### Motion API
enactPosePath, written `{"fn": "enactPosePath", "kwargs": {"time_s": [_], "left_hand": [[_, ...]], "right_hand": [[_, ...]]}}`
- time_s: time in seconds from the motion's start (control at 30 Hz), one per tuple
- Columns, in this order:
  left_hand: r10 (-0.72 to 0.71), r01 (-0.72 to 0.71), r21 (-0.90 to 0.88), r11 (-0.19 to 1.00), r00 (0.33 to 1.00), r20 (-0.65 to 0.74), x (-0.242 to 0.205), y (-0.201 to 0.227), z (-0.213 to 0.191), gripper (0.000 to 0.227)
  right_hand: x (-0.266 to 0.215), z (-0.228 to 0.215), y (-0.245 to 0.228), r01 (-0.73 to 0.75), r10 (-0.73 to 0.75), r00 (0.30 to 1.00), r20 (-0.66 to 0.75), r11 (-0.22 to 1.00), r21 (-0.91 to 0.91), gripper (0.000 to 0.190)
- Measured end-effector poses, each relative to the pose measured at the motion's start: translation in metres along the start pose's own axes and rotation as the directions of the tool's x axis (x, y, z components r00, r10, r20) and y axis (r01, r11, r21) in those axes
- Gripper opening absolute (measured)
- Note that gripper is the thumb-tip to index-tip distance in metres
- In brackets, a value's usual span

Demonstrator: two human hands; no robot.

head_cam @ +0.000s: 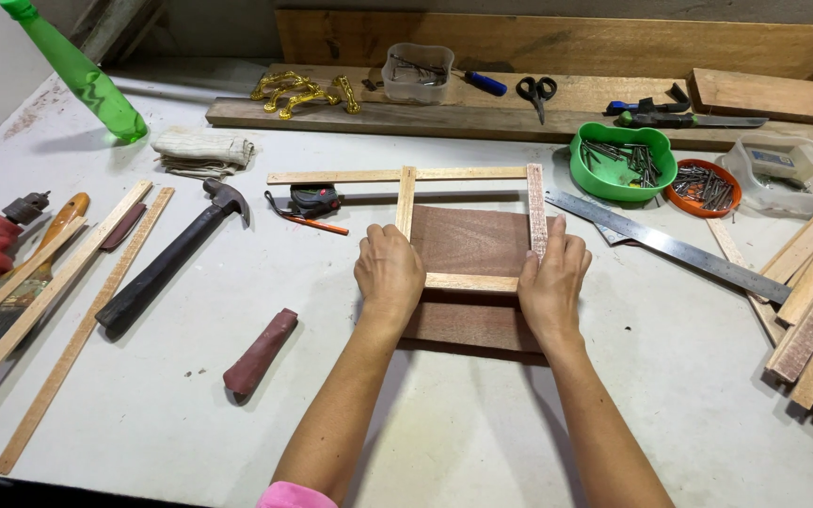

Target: The person sands thin wooden strips with a sanding block, positions the strips across a plywood board to form a frame, and hammers nails to fasten the strips. They lift the frame to check its fit, sort through a pile of wood strips, and measure and align a strip using a metal ruler and pencil.

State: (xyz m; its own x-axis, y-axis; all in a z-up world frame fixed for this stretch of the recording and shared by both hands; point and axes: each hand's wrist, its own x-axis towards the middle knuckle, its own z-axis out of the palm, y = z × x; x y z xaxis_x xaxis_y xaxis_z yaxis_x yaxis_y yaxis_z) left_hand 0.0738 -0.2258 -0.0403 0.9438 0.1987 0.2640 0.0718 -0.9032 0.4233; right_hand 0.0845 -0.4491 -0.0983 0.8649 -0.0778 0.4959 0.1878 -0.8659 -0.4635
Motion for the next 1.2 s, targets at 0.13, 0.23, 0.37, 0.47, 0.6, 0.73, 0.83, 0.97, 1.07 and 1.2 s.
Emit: {"fn": "enactPosePath", "kwargs": {"time_s": [0.13, 0.23, 0.37, 0.47, 0.6, 0.73, 0.83, 0.97, 1.07, 1.2], "left_hand": [[-0.008, 0.008, -0.004, 1.000, 0.999, -0.046, -0.001, 0.000, -0.005, 0.017], [0.005, -0.005, -0.002, 1.000, 0.995, -0.096, -0.005, 0.000, -0.013, 0.020], [0.018, -0.029, -0.053, 0.998, 0.977, -0.212, -0.014, -0.005, -0.027, 0.028], [-0.007, -0.019, -0.093, 0.996, 0.961, -0.276, -0.023, -0.009, -0.042, 0.034], [-0.049, 0.006, -0.118, 0.993, 0.927, -0.371, -0.038, -0.023, -0.063, 0.039], [-0.110, 0.058, -0.146, 0.988, 0.919, -0.378, -0.053, -0.041, -0.084, 0.039], [-0.145, 0.074, -0.178, 0.981, 0.893, -0.427, -0.066, -0.054, -0.100, 0.041], [-0.213, 0.132, -0.203, 0.970, 0.863, -0.458, -0.076, -0.069, -0.118, 0.039], [-0.239, 0.144, -0.225, 0.964, 0.842, -0.483, -0.081, -0.082, -0.125, 0.038], [-0.247, 0.118, -0.253, 0.960, 0.783, -0.572, -0.087, -0.100, -0.128, 0.037]], "right_hand": [[0.000, -0.005, -0.008, 0.007, -0.007, 1.000, -0.019, 1.000, 0.029, 0.066], [0.000, -0.007, -0.013, 0.049, -0.048, 0.997, -0.060, 0.999, 0.009, 0.068], [-0.001, -0.013, -0.030, 0.101, -0.093, 0.986, -0.137, 0.993, 0.059, 0.067], [-0.003, -0.018, -0.046, 0.142, -0.127, 0.975, -0.181, 0.987, 0.074, 0.065], [-0.011, -0.022, -0.076, 0.210, -0.174, 0.953, -0.246, 0.969, 0.129, 0.061], [-0.017, -0.015, -0.100, 0.283, -0.248, 0.919, -0.305, 0.956, 0.076, 0.060], [-0.024, -0.010, -0.119, 0.293, -0.244, 0.924, -0.293, 0.946, 0.138, 0.058], [-0.028, -0.005, -0.145, 0.376, -0.291, 0.885, -0.364, 0.907, 0.188, 0.057], [-0.031, 0.004, -0.158, 0.409, -0.306, 0.872, -0.382, 0.884, 0.225, 0.057], [-0.034, 0.009, -0.177, 0.471, -0.344, 0.835, -0.429, 0.851, 0.233, 0.058]]}}
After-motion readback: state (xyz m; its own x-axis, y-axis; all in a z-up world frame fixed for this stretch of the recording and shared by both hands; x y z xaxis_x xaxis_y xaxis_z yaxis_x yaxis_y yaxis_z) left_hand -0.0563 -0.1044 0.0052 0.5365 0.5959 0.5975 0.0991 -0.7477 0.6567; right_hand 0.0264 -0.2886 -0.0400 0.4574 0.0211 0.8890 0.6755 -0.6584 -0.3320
